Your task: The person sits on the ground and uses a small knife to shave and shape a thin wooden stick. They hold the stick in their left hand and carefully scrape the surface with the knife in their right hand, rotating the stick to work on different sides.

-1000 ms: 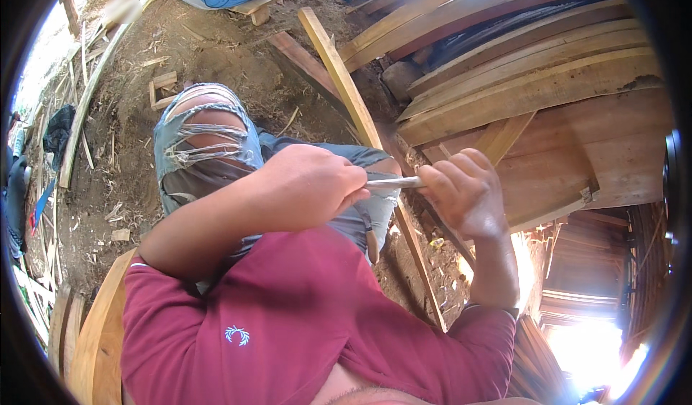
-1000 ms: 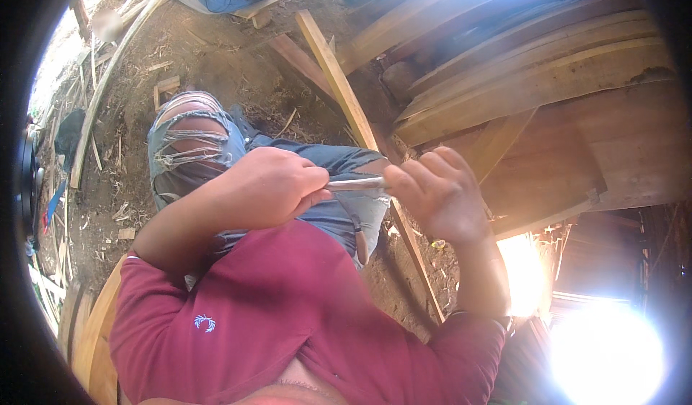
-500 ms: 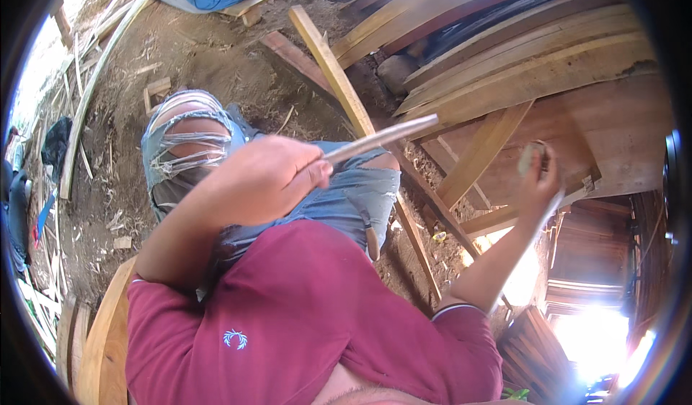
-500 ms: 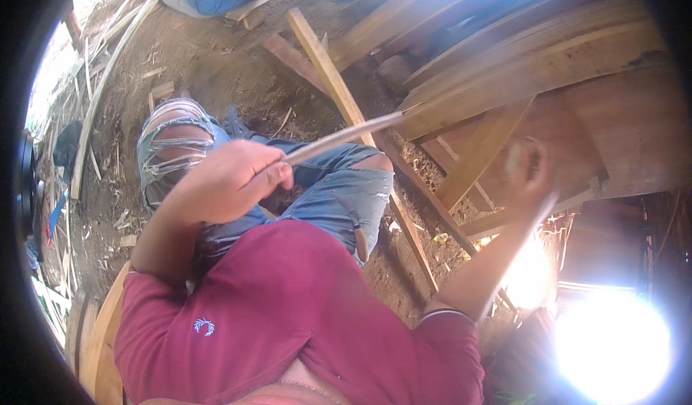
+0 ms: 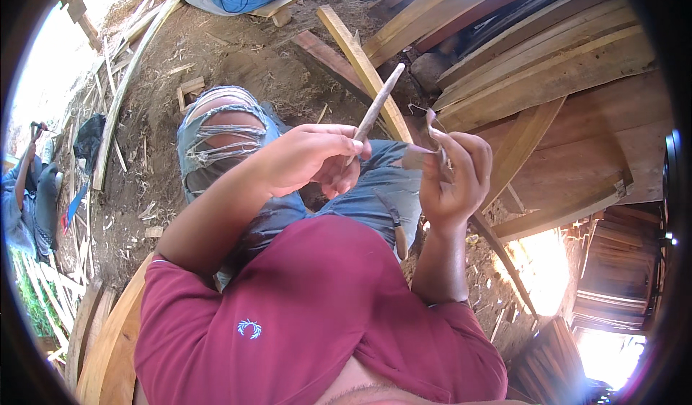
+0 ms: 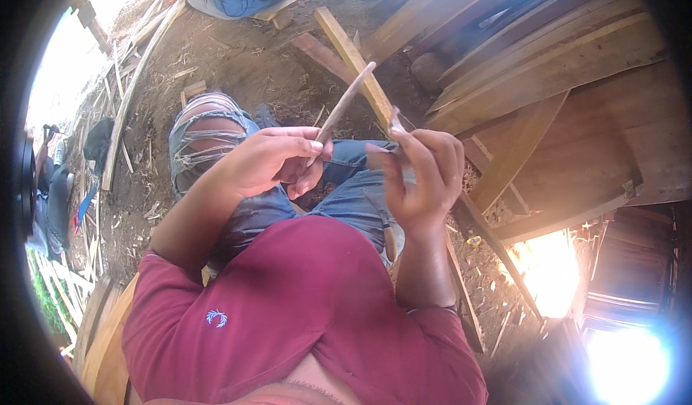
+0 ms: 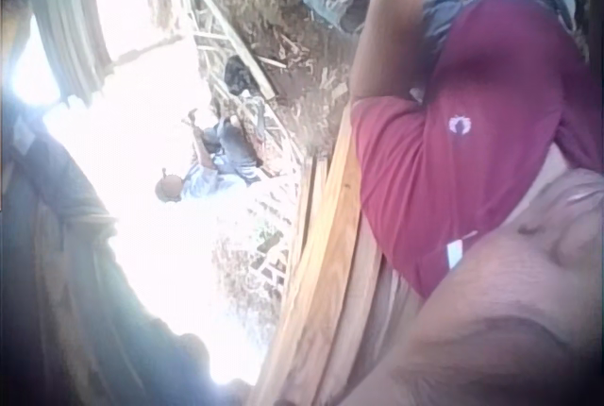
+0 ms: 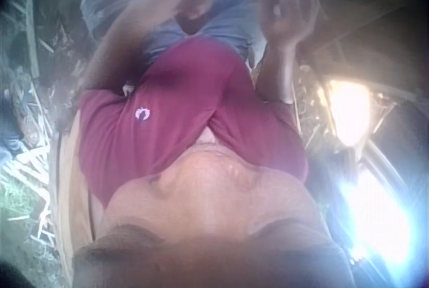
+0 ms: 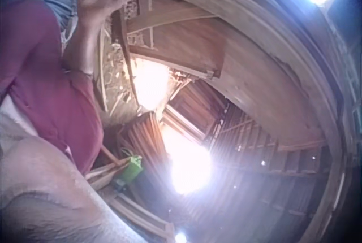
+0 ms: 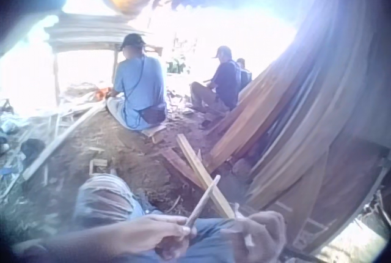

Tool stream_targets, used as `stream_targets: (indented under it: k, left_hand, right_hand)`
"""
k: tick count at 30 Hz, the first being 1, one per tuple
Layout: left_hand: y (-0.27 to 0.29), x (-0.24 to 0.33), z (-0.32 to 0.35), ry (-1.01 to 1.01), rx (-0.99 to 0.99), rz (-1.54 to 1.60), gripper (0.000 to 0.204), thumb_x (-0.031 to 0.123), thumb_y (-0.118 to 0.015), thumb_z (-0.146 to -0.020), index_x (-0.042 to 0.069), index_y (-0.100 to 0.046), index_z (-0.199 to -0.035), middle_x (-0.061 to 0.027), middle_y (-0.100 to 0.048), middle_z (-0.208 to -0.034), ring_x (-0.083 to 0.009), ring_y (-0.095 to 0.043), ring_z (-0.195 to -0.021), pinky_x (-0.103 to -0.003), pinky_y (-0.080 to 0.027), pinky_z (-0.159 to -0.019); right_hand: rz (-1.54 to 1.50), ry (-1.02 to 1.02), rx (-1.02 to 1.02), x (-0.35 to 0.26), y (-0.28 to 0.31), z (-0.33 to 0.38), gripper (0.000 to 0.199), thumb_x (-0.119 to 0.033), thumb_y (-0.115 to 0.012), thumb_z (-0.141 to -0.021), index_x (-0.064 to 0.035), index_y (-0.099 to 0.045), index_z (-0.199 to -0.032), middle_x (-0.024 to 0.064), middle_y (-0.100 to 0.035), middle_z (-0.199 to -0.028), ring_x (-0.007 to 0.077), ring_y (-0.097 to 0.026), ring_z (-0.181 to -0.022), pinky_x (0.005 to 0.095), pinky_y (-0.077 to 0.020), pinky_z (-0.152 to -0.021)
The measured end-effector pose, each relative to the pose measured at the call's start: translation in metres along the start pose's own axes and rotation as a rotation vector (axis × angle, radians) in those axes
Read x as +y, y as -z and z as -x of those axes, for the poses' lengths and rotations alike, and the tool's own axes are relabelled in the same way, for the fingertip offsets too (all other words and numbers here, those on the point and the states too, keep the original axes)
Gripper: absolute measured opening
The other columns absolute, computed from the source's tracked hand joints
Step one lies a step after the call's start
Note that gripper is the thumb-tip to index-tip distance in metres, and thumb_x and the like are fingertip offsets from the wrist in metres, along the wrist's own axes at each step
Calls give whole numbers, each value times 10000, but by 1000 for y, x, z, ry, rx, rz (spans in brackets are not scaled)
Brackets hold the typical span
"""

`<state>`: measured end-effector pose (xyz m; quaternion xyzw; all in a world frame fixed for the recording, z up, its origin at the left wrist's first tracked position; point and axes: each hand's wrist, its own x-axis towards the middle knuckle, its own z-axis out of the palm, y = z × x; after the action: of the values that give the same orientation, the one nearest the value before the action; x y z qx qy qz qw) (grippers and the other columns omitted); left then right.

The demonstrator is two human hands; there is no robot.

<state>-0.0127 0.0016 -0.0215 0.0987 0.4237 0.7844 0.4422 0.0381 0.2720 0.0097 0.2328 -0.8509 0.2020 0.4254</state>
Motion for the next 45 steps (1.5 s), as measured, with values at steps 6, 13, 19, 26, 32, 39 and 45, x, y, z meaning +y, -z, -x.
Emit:
stream_targets:
  k: [6,13,19,26,32,39,45]
  left_hand:
    - [0,0,-1,14,-112,-123,246,234,-563,-1170,37,-674,-1267,-70,-703,-811,-145,-678,-680,-286,-504,-615]
    - [-2,-1,4,92,-258,-238,331,202,-510,-1179,-43,-670,-1335,-13,-597,-773,-105,-498,-639,-268,-393,-622]
    - [9,-4,10,84,-243,-180,303,242,-525,-1168,25,-705,-1280,56,-503,-759,-66,-399,-624,-256,-333,-555]
    - [-12,1,11,50,-73,-455,270,166,-493,-1165,-19,-677,-1236,50,-483,-733,-89,-437,-665,-286,-356,-624]
    - [-17,7,15,71,-49,-728,278,187,-509,-1152,-9,-693,-1222,-29,-644,-818,-115,-584,-742,-302,-491,-690]
    - [-12,-4,11,-117,74,-974,268,205,-538,-1103,14,-719,-1152,-114,-662,-905,-242,-636,-866,-400,-513,-810]
    - [-14,5,15,-128,121,-986,237,172,-532,-1102,25,-714,-1138,-108,-648,-891,-241,-620,-862,-399,-493,-797]
  right_hand:
    - [-2,-41,-84,-10,-16,-4,417,-112,-933,-806,-79,-832,-1209,76,-728,-1085,303,-692,-980,423,-545,-856]
    - [-50,128,3,-13,-30,6,420,-238,-912,-872,-133,-809,-1265,79,-815,-1196,309,-734,-1176,502,-485,-1096]
    - [88,234,-284,-24,-4,-2,286,-312,-714,-1043,-182,-813,-1278,69,-813,-1365,295,-676,-1330,475,-454,-1154]
    - [129,267,-390,3,5,13,181,-125,-782,-852,-162,-675,-994,68,-780,-1459,274,-660,-1362,453,-480,-1111]
    - [102,201,-527,-17,13,-7,268,-154,-821,-753,-146,-620,-930,84,-785,-1379,325,-673,-1372,513,-482,-1149]
    - [-725,-384,61,16,8,14,214,-260,-735,-1102,-80,-638,-1040,103,-650,-1110,247,-651,-1064,456,-570,-940]
    - [-1725,-787,158,42,17,20,428,-445,-662,-1146,-124,-584,-1417,92,-601,-1254,242,-592,-1088,415,-505,-948]
